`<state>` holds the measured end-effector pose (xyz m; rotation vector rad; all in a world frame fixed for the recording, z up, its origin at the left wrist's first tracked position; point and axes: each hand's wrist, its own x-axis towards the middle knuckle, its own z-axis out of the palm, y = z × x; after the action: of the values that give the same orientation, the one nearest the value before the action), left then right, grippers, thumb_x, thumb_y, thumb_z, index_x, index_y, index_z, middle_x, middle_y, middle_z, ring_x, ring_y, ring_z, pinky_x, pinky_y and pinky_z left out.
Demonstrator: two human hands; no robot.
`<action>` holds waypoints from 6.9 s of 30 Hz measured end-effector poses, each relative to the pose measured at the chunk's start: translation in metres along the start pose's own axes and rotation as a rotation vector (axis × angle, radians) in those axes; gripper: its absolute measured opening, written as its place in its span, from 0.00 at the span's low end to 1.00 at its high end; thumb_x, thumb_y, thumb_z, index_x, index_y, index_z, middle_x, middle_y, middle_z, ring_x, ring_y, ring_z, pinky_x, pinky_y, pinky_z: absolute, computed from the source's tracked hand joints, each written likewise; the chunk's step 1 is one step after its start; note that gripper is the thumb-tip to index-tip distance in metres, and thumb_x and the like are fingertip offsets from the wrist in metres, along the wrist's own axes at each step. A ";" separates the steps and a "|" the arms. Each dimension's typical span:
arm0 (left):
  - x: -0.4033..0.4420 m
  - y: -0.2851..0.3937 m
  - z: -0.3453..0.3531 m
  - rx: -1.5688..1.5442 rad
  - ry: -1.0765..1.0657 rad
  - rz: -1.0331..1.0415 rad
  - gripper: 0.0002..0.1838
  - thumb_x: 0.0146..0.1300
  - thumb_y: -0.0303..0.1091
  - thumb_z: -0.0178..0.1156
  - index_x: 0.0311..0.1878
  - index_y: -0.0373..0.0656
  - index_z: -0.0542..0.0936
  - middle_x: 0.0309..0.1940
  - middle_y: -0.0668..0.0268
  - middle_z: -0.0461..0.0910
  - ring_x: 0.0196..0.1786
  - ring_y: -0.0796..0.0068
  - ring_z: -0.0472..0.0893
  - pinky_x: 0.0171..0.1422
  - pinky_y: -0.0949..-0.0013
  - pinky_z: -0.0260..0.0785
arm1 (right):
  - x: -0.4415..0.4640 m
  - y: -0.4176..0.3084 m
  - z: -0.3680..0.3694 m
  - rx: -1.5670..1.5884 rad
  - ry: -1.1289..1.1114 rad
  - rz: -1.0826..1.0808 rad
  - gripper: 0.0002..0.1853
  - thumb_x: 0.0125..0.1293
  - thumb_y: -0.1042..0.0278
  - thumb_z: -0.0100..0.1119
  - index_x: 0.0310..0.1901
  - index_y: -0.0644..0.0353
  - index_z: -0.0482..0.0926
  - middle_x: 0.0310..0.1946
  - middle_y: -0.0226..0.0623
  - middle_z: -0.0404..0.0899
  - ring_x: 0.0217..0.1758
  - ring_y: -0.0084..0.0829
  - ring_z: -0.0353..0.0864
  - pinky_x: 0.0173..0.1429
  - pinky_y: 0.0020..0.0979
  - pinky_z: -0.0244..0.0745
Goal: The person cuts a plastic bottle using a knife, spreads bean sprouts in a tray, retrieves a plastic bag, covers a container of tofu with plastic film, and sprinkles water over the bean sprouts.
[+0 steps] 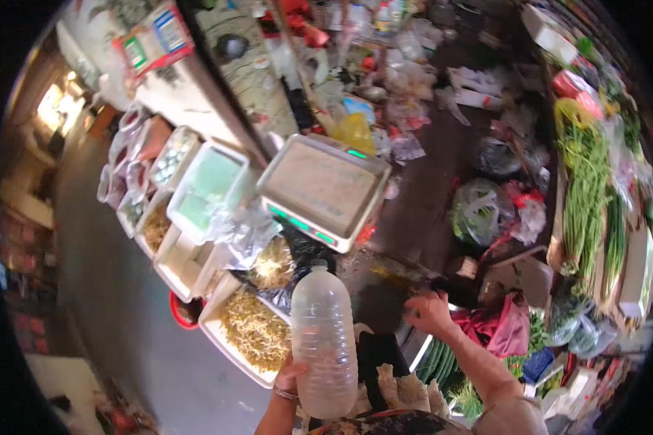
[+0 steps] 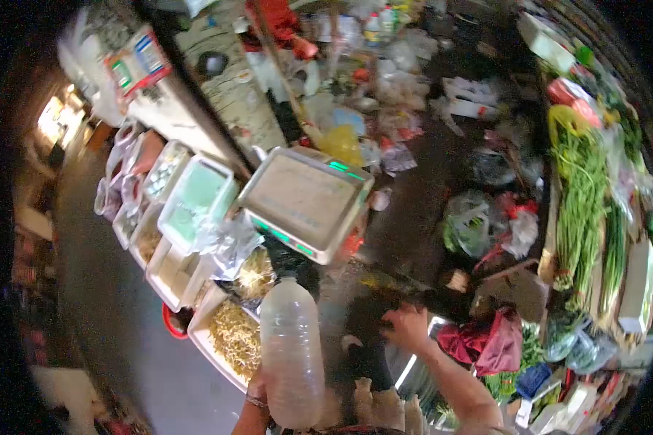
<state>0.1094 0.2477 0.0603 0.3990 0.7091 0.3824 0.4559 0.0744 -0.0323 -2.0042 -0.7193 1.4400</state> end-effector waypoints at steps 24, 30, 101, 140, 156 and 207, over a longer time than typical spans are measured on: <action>-0.048 0.036 -0.045 0.553 -0.056 0.187 0.62 0.49 0.55 0.73 0.75 0.40 0.42 0.72 0.56 0.53 0.73 0.63 0.57 0.74 0.62 0.53 | -0.031 -0.204 0.204 1.263 -0.367 -0.055 0.33 0.62 0.42 0.57 0.60 0.60 0.68 0.49 0.42 0.76 0.49 0.37 0.78 0.56 0.40 0.74; -0.036 0.035 -0.055 0.844 -0.087 0.340 0.67 0.42 0.57 0.76 0.75 0.41 0.42 0.72 0.55 0.53 0.74 0.63 0.54 0.76 0.61 0.49 | -0.039 -0.233 0.221 1.073 0.029 -0.310 0.31 0.60 0.70 0.64 0.63 0.58 0.62 0.51 0.39 0.74 0.51 0.31 0.76 0.52 0.34 0.76; 0.037 -0.026 -0.097 -0.720 0.603 0.686 0.32 0.52 0.47 0.64 0.58 0.39 0.72 0.53 0.56 0.76 0.57 0.54 0.74 0.66 0.45 0.64 | 0.520 -0.587 0.154 -0.935 0.075 -0.258 0.34 0.65 0.37 0.48 0.54 0.65 0.77 0.57 0.50 0.75 0.60 0.47 0.75 0.62 0.42 0.70; 0.042 -0.038 -0.067 -0.922 0.650 0.657 0.20 0.53 0.36 0.63 0.48 0.38 0.75 0.35 0.61 0.79 0.34 0.65 0.79 0.34 0.62 0.77 | 0.585 -0.581 0.158 -0.504 -0.248 -0.023 0.40 0.50 0.31 0.64 0.54 0.60 0.79 0.50 0.43 0.80 0.47 0.42 0.82 0.47 0.46 0.76; 0.030 -0.071 -0.079 -0.877 0.592 0.653 0.32 0.54 0.41 0.63 0.61 0.38 0.69 0.44 0.57 0.79 0.40 0.63 0.80 0.41 0.60 0.78 | 0.539 -0.605 0.141 -0.641 -0.303 0.056 0.38 0.58 0.28 0.53 0.48 0.62 0.77 0.38 0.46 0.79 0.37 0.41 0.82 0.42 0.46 0.80; 0.025 -0.026 -0.233 0.513 1.093 0.279 0.65 0.34 0.49 0.81 0.73 0.37 0.51 0.65 0.49 0.67 0.68 0.60 0.68 0.70 0.64 0.61 | 0.085 -0.229 0.266 -0.566 -0.476 -0.480 0.17 0.74 0.66 0.47 0.60 0.60 0.70 0.22 0.29 0.67 0.24 0.20 0.66 0.29 0.24 0.65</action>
<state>-0.0284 0.2886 -0.1271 0.7872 1.8469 0.6920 0.2032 0.3293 0.0047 -1.6655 -1.8444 1.5242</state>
